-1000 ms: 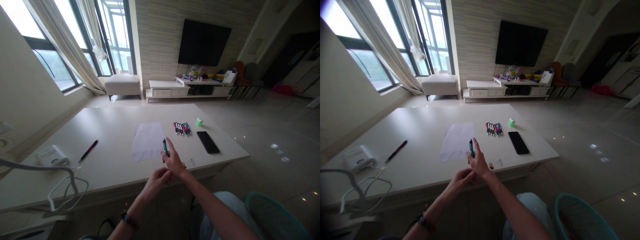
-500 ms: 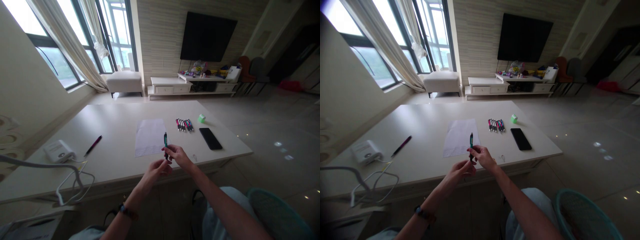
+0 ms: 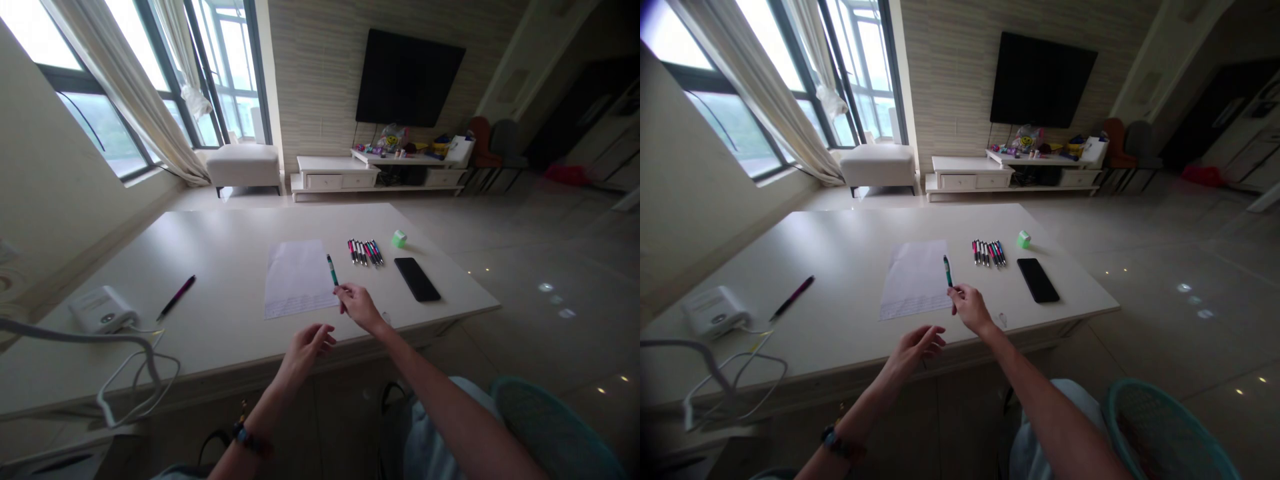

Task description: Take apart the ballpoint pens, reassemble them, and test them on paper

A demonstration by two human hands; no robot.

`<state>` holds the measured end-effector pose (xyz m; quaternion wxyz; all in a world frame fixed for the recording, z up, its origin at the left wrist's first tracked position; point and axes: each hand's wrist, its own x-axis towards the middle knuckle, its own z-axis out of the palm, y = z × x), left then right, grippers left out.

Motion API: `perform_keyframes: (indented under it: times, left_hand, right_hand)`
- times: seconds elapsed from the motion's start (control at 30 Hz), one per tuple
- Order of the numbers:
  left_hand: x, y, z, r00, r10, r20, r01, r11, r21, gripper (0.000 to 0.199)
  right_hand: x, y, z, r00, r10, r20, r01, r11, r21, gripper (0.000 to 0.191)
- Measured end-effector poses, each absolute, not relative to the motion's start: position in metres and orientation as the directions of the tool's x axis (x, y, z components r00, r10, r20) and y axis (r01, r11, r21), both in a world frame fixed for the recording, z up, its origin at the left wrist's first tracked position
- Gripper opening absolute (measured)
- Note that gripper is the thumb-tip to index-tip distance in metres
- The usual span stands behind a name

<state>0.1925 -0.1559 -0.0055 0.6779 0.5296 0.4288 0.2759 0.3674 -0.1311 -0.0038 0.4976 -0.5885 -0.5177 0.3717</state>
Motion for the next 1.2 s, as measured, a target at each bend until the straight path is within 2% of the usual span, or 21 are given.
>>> perform_keyframes:
  times: [0.07,0.13,0.33,0.57,0.83,1.2]
  left_hand:
    - [0.191,-0.158,-0.006,0.491,0.823,-0.285,0.082,0.282,0.956,0.051]
    - [0.19,-0.159,-0.007,0.508,0.814,-0.283,0.077,0.285,0.956,0.049]
    - [0.186,-0.162,-0.012,0.52,0.807,-0.28,0.065,0.289,0.955,0.044]
    - [0.184,-0.166,-0.008,0.531,0.802,-0.273,0.081,0.273,0.959,0.039]
    - [0.183,-0.168,-0.01,0.518,0.807,-0.285,0.105,0.271,0.957,0.034]
    - [0.183,-0.169,-0.012,0.516,0.803,-0.3,0.132,0.271,0.953,0.032]
  right_hand:
    - [0.388,-0.117,-0.009,0.299,0.947,0.118,0.286,0.03,-0.958,0.04]
    - [0.409,-0.104,-0.013,0.384,0.918,0.105,0.261,0.001,-0.965,0.042]
    - [0.469,-0.082,-0.025,0.507,0.856,0.103,0.306,-0.067,-0.95,0.043]
    - [0.524,-0.073,-0.044,0.716,0.667,0.207,0.506,-0.292,-0.811,0.03]
    - [0.533,-0.056,-0.057,0.703,0.665,0.252,0.637,-0.43,-0.64,0.023]
    - [0.527,-0.052,-0.063,0.647,0.723,0.24,0.733,-0.505,-0.456,0.029]
